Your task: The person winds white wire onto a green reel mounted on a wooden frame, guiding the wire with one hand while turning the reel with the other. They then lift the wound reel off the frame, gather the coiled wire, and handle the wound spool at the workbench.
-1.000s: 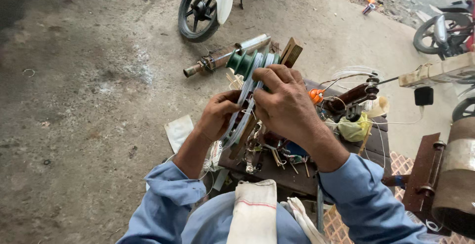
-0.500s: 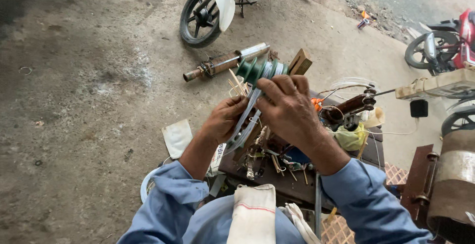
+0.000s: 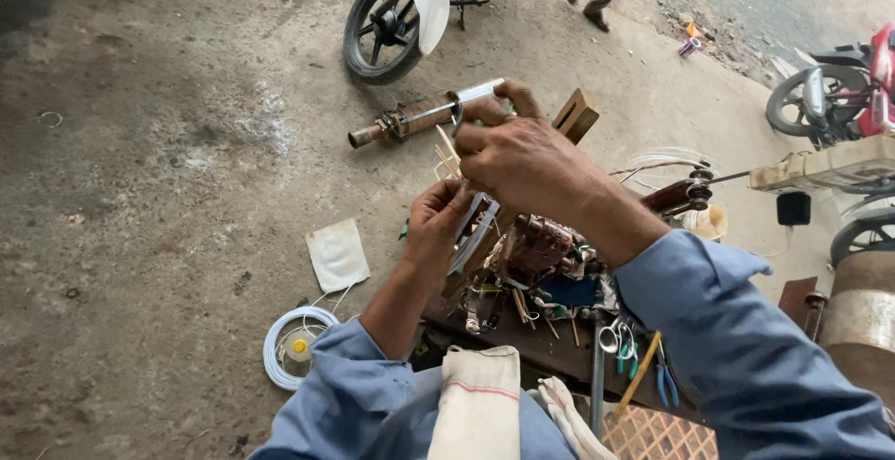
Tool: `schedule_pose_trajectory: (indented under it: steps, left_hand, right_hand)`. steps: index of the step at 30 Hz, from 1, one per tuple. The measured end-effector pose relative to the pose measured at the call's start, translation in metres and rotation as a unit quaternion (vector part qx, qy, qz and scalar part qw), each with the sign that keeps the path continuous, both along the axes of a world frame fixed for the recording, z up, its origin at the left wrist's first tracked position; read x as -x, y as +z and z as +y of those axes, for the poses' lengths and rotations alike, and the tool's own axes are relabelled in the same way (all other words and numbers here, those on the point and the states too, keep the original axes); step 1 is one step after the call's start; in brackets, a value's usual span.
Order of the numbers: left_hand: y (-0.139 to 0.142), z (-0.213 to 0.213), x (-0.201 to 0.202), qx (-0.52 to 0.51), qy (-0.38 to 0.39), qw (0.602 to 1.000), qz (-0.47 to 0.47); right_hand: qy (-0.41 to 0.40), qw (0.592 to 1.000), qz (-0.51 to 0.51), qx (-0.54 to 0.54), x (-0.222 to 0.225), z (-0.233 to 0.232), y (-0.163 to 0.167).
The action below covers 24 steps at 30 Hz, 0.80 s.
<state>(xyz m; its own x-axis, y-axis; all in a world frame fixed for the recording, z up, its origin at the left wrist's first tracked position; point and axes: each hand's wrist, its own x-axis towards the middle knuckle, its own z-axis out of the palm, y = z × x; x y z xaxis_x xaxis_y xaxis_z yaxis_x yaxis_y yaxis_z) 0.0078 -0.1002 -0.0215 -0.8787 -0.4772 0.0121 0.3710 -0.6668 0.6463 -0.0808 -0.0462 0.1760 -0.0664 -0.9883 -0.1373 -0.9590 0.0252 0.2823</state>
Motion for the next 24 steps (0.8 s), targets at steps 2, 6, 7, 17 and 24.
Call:
schedule_pose_trajectory:
  steps: [2,6,7,17,24]
  left_hand:
    - [0.001,-0.003,-0.004,0.001,-0.031,0.998,0.047]
    - [-0.004,0.002,0.001,0.009,0.024,0.999,0.043]
    - [-0.006,0.006,0.005,0.009,0.044,0.998,0.041]
    - [-0.008,0.021,0.01,0.027,0.11,0.994,0.001]
    - [-0.012,0.006,0.007,0.004,0.041,0.997,0.072]
  right_hand:
    - [0.063,0.994,-0.051,0.077,0.004,-0.004,0.002]
    - [0.019,0.993,-0.081,0.078,0.01,-0.01,-0.003]
    - [0.018,0.994,-0.071,0.084,0.01,-0.01,-0.007]
    - [0.094,0.983,-0.105,0.12,0.018,0.015,-0.003]
    - [0.154,0.981,-0.044,0.106,0.017,0.029,-0.004]
